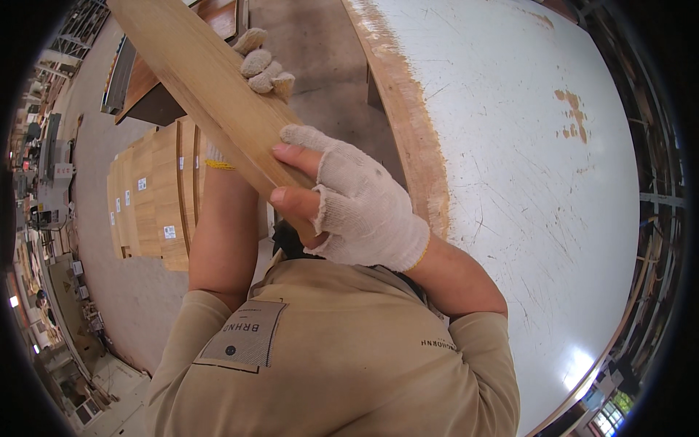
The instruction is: The person repeatedly picks up stacks of flat wooden panels from a table, carries them across the workshop floor, and places them onto a metal rack. The person also handles individual panels, inspecting edges and stacking them on the table before moving them.
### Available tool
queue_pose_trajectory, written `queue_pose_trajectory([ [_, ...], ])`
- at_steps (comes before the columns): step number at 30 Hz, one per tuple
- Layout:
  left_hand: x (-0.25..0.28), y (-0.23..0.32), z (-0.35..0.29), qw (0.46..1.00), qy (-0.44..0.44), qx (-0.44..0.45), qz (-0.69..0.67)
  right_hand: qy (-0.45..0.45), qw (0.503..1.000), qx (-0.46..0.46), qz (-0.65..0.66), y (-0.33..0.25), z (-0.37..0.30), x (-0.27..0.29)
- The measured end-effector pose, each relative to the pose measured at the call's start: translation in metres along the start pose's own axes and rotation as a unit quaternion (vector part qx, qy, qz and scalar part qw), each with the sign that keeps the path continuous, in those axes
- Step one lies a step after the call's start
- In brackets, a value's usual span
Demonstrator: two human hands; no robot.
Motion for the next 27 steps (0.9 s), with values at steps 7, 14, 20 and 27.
queue_pose_trajectory([
  [7,0.002,0.003,-0.002,0.999,0.005,0.002,0.039,0.002,0.999,-0.012,0.042,0.006,-0.003,0.005],
  [14,0.004,0.002,-0.005,0.985,0.168,-0.028,-0.017,-0.008,0.997,-0.042,0.067,0.008,-0.008,0.007],
  [20,0.000,0.007,-0.007,0.996,0.057,0.026,0.065,0.006,0.996,-0.044,0.083,0.006,-0.008,0.010],
  [27,0.002,0.007,-0.016,0.995,0.089,0.021,0.039,-0.019,0.990,-0.064,0.127,0.004,-0.018,0.008],
])
Point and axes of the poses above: each hand's wrist, its own z-axis towards the middle knuckle, its own x-axis out of the back of the hand, y = z × x, the point moved 6 cm from there along z, towards the middle knuckle, and after that the axes turned 3 degrees about z, right-handed, at the moved point
